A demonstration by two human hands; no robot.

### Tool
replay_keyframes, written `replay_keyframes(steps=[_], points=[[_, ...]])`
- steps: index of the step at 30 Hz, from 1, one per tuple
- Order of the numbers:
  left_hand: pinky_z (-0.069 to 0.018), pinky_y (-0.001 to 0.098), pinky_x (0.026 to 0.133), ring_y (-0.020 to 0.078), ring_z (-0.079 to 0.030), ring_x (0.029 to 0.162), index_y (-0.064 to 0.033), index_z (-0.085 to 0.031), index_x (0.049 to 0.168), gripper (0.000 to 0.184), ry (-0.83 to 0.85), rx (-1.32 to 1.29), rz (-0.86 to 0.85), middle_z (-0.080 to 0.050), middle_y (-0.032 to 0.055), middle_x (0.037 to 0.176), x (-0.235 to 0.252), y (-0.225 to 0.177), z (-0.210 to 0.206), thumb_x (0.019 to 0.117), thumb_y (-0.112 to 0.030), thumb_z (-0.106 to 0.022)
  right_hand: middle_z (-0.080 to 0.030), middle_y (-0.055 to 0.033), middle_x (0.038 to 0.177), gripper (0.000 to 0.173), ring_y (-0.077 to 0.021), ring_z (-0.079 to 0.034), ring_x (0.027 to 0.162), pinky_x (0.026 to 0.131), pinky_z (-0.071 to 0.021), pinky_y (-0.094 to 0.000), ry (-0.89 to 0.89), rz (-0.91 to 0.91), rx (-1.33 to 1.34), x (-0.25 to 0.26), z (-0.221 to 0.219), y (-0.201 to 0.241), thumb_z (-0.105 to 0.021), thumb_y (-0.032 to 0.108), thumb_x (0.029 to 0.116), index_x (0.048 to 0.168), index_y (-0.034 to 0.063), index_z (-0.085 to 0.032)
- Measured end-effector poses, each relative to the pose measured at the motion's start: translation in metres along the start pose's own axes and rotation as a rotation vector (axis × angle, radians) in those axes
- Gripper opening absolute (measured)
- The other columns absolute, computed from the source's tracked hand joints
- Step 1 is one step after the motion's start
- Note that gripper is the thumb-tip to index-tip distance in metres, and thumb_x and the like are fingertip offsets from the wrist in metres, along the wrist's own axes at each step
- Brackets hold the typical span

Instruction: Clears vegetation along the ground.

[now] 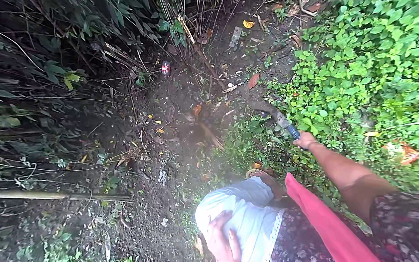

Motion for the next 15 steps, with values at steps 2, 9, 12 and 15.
replay_keyframes(steps=[2,9,12,15], points=[[-0.0309,0.0323,0.119,0.0054,-0.063,0.112,-0.0174,-0.06,0.109,0.051,0.0,0.003,0.0,-0.071,-0.0041,0.104,0.0,-0.001,-0.001,0.1073,-0.051,-0.022,-0.065,-0.027,0.12,0.056,-0.0344,-0.07,0.094,0.087,-0.0571,-0.05,-0.094,-0.017,0.188,0.006,0.013,-0.002,-0.067,0.013,0.0998,0.15,0.0041,-0.043],[-0.0314,0.0315,0.119,0.0057,-0.063,0.111,-0.0169,-0.061,0.108,0.051,-0.012,0.002,0.01,-0.071,-0.0032,0.104,0.003,-0.002,0.0,0.1072,-0.051,-0.023,-0.063,-0.026,0.122,0.058,-0.033,-0.069,0.095,0.085,-0.0581,-0.0485,-0.073,-0.035,0.526,0.011,-0.057,0.045,-0.066,0.011,0.0988,0.15,-0.0006,-0.04],[-0.0322,0.0315,0.118,0.0062,-0.063,0.111,-0.0165,-0.061,0.108,0.051,-0.009,-0.001,0.017,-0.071,-0.0031,0.103,0.004,0.0,0.0,0.1071,-0.051,-0.023,-0.06,-0.0275,0.135,0.063,-0.0381,-0.067,0.114,0.098,-0.0541,-0.0545,0.112,0.031,-0.081,-0.002,-0.061,0.035,-0.071,0.01,0.0934,0.15,0.0016,-0.045],[-0.0326,0.0311,0.118,0.0056,-0.063,0.11,-0.0169,-0.061,0.109,0.05,-0.014,-0.008,0.014,-0.071,-0.0038,0.102,0.002,0.001,0.0,0.1073,-0.05,-0.023,-0.059,-0.0304,0.137,0.063,-0.047,-0.06,0.126,0.104,-0.0469,-0.0658,0.119,0.175,-0.493,-0.009,-0.021,0.022,-0.075,0.013,0.0915,0.148,0.0027,-0.049]])
Point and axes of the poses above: each hand's wrist, its own x-axis towards the middle knuckle, its own z-axis out of the back of the hand, y = z × x, the point moved 5 cm from there along x, towards the middle knuckle
